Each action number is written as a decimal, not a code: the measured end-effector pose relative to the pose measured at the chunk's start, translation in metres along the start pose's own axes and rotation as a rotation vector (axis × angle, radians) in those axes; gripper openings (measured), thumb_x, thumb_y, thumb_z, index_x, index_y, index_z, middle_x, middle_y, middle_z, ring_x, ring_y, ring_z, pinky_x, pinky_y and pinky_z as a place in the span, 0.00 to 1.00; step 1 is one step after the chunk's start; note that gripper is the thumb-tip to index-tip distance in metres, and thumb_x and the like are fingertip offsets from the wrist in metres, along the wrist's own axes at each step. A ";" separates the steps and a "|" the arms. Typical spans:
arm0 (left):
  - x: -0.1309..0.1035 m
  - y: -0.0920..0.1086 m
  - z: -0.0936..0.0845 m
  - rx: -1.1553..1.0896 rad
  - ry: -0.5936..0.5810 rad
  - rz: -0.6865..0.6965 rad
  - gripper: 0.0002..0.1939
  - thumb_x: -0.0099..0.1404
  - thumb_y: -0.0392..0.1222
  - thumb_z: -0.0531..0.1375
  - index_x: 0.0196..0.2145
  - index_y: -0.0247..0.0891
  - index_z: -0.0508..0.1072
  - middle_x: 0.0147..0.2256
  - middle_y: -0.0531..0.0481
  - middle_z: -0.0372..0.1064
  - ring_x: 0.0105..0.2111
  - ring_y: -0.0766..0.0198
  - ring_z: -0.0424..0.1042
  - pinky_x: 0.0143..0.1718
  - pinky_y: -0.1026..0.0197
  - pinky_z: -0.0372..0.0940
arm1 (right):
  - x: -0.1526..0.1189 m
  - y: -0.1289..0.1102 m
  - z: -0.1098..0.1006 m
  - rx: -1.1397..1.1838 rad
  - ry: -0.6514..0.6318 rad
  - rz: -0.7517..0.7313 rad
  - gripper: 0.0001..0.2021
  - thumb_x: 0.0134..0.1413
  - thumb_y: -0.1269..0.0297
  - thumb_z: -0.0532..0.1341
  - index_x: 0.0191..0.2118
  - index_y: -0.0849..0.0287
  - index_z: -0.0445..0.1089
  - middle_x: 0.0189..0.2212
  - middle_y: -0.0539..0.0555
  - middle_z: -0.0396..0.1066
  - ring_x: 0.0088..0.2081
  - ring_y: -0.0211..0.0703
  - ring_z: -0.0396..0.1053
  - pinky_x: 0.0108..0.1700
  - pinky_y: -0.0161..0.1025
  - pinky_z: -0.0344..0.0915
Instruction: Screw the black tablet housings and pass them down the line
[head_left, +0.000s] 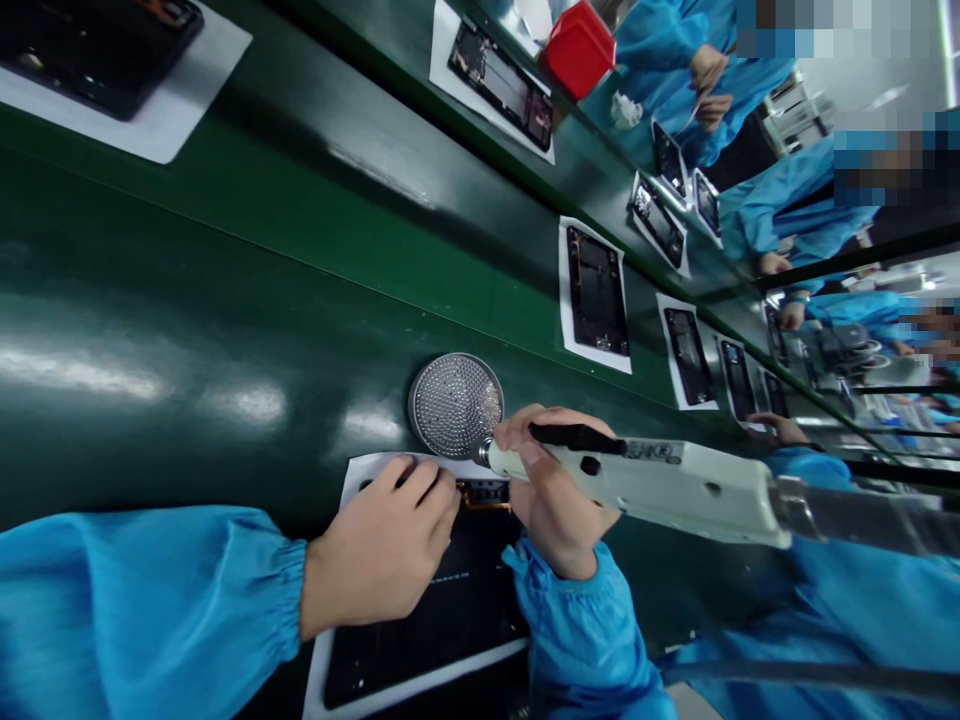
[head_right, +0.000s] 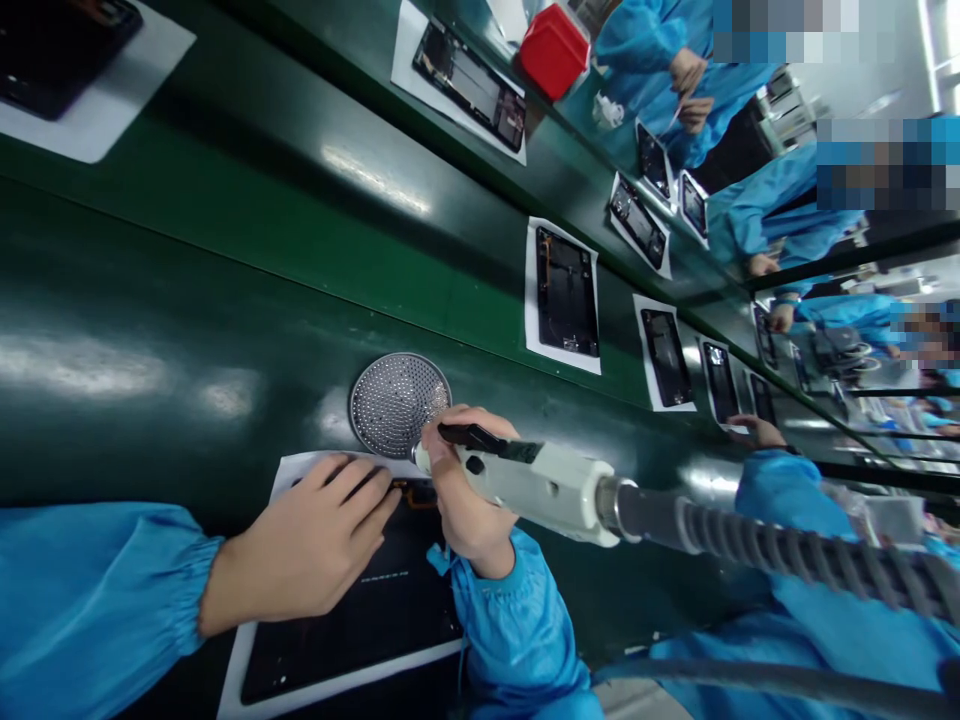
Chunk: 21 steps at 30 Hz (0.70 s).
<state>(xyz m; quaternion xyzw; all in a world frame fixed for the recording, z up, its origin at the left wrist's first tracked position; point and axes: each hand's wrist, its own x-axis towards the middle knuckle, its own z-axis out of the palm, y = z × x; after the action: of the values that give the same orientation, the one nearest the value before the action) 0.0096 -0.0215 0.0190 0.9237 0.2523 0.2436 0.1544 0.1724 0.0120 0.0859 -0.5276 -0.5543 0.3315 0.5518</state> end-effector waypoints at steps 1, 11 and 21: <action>0.000 0.000 0.000 0.000 0.007 0.000 0.17 0.71 0.41 0.56 0.50 0.27 0.76 0.48 0.36 0.73 0.46 0.45 0.69 0.45 0.45 0.61 | 0.000 0.000 0.000 -0.006 -0.001 -0.005 0.10 0.54 0.75 0.63 0.41 0.53 0.73 0.27 0.49 0.70 0.30 0.41 0.71 0.33 0.43 0.71; 0.019 -0.007 0.000 0.103 0.071 0.042 0.08 0.68 0.29 0.56 0.35 0.29 0.75 0.31 0.44 0.70 0.30 0.57 0.66 0.30 0.56 0.55 | -0.002 0.002 0.000 -0.013 -0.017 -0.005 0.08 0.56 0.72 0.63 0.40 0.52 0.72 0.27 0.50 0.69 0.30 0.43 0.69 0.31 0.45 0.68; 0.021 -0.007 0.008 0.054 -0.030 0.041 0.09 0.70 0.29 0.55 0.32 0.31 0.73 0.30 0.43 0.69 0.32 0.58 0.65 0.34 0.55 0.57 | -0.009 0.012 -0.007 -0.111 0.064 0.057 0.08 0.56 0.68 0.65 0.42 0.54 0.70 0.32 0.51 0.69 0.36 0.44 0.70 0.40 0.49 0.73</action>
<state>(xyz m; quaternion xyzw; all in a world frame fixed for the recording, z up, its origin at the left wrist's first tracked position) 0.0270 -0.0061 0.0173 0.9361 0.2375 0.2259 0.1279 0.1800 0.0050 0.0733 -0.5833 -0.5389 0.2986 0.5294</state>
